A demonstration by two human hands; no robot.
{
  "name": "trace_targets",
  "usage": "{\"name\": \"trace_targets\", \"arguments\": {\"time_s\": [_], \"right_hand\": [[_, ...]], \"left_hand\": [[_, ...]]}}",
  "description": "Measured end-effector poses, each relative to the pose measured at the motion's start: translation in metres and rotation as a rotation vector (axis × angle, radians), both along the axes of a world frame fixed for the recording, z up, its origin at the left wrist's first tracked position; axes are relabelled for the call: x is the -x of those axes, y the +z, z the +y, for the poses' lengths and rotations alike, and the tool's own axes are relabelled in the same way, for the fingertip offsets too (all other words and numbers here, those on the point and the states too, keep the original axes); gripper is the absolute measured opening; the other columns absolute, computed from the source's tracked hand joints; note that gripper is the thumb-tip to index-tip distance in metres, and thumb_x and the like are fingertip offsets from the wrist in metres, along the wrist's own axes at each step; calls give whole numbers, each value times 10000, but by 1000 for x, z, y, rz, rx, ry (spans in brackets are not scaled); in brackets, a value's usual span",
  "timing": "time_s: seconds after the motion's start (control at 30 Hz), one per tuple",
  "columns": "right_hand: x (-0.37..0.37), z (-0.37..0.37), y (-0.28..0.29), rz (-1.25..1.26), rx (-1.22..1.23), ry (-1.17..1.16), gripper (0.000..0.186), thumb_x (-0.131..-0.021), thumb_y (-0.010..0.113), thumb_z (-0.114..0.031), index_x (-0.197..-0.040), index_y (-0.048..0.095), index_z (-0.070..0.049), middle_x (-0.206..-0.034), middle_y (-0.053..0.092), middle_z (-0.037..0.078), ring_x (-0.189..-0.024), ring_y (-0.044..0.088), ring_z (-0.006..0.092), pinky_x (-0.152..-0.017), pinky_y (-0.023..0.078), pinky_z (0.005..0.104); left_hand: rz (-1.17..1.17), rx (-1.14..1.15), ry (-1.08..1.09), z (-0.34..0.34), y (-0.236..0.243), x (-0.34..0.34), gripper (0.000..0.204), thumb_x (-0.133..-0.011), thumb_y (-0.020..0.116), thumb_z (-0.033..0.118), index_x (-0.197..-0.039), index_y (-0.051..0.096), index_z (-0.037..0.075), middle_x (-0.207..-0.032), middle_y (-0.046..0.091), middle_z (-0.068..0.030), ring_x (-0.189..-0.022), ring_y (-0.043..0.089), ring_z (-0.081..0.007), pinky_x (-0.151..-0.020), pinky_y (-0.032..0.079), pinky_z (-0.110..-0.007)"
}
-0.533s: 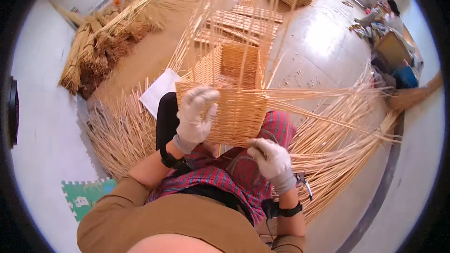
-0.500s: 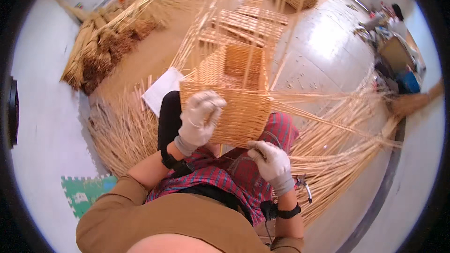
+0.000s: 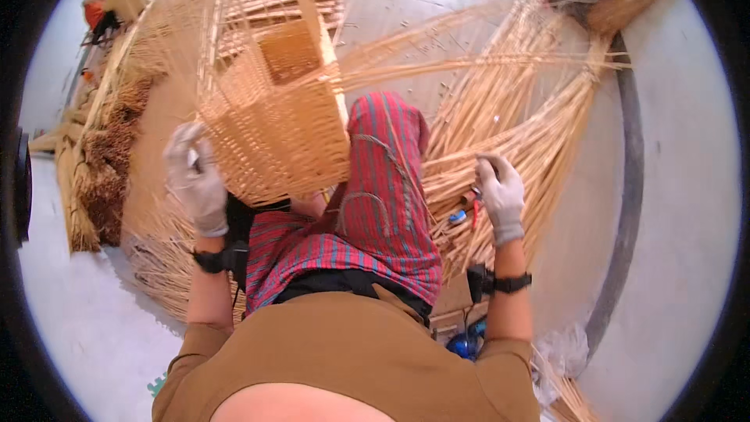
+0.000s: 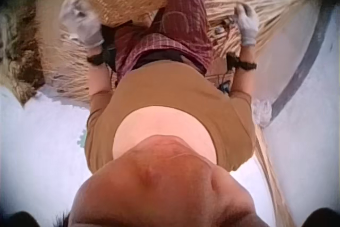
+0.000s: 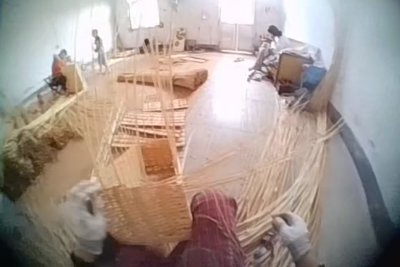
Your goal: Weave a rectangular basket using long strips of reed or willow.
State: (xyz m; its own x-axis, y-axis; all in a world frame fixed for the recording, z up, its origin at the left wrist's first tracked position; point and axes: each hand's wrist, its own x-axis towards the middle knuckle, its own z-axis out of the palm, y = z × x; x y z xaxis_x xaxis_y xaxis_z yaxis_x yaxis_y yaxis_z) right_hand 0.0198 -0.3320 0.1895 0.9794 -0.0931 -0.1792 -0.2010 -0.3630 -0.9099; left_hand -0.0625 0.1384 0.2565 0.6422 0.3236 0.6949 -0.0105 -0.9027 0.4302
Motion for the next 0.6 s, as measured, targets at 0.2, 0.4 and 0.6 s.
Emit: {"name": "trace_targets", "arguments": {"time_s": [0.2, 0.4, 0.6], "right_hand": [[17, 75, 11, -11, -387, 285, 210, -1032, 637, -108, -1189, 705, 14, -957, 705, 16, -864, 636, 94, -808, 533, 257], [-17, 178, 19, -7, -672, 394, 401, -988, 686, -98, -1357, 578, 18, -1171, 692, 80, -1062, 647, 143, -940, 525, 277], [-20, 209, 52, -287, -285, 616, 552, -879, 836, -221, -1345, 618, -18, -1293, 674, 130, -1167, 660, 240, -1018, 529, 380]], "left_hand": [[338, -428, -311, -96, 35, -81, 713, -844, 811, 341, -1464, 553, 100, -1235, 688, -114, -1237, 617, -323, -1128, 431, -472], [710, -141, -452, -78, 38, -99, 753, -766, 866, 286, -1404, 561, 28, -1161, 701, -144, -1085, 668, -360, -1030, 502, -413], [573, 278, -635, -22, 78, -46, 654, -758, 890, 108, -1323, 584, -16, -1169, 704, -103, -1107, 638, -170, -986, 514, -327]]}}
